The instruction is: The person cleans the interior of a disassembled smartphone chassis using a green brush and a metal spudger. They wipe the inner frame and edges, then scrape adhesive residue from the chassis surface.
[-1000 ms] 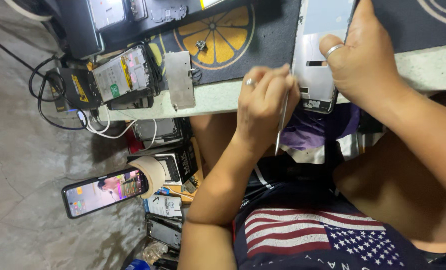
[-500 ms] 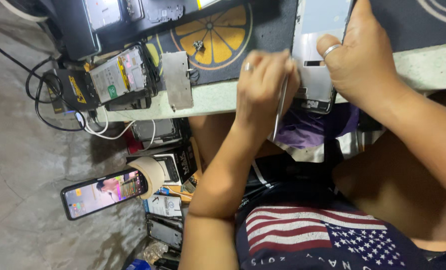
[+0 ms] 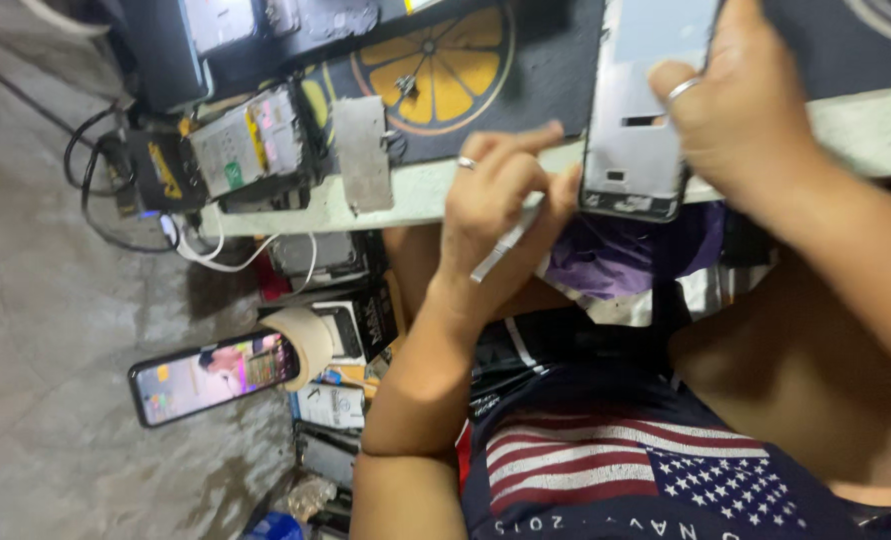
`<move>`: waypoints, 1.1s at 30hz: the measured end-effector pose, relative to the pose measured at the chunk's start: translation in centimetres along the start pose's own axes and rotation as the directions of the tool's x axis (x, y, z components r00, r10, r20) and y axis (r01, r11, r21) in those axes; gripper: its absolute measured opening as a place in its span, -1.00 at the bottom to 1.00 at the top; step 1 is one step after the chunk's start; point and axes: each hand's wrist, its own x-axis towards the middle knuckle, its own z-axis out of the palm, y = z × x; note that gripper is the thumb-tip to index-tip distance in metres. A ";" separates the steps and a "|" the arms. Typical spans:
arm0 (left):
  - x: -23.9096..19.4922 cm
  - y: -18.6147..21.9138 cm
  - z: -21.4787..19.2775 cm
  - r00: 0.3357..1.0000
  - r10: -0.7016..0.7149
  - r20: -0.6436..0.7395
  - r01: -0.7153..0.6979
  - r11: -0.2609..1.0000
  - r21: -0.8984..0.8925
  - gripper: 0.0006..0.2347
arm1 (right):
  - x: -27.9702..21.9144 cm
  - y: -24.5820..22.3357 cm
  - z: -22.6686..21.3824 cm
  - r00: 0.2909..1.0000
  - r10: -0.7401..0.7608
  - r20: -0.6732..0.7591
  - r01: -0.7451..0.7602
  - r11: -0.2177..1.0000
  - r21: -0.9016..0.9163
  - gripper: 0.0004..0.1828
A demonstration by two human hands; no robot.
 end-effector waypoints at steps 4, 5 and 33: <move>0.8 -1.8 -1.6 0.995 -0.071 -0.077 0.078 0.993 0.091 -0.77 | -0.9 0.2 -1.4 1.000 0.018 0.001 -0.018 1.000 0.014 -0.69; 1.4 -2.5 -1.8 0.991 -0.113 -0.067 0.123 0.974 0.191 -0.74 | -1.0 0.3 -1.8 1.000 -0.010 -0.022 0.011 0.999 0.052 -0.67; 2.8 -5.4 1.5 0.993 0.120 -0.013 -0.106 0.923 0.369 -0.79 | -5.3 6.7 -9.5 0.913 0.408 -0.014 -0.405 0.910 0.085 -0.48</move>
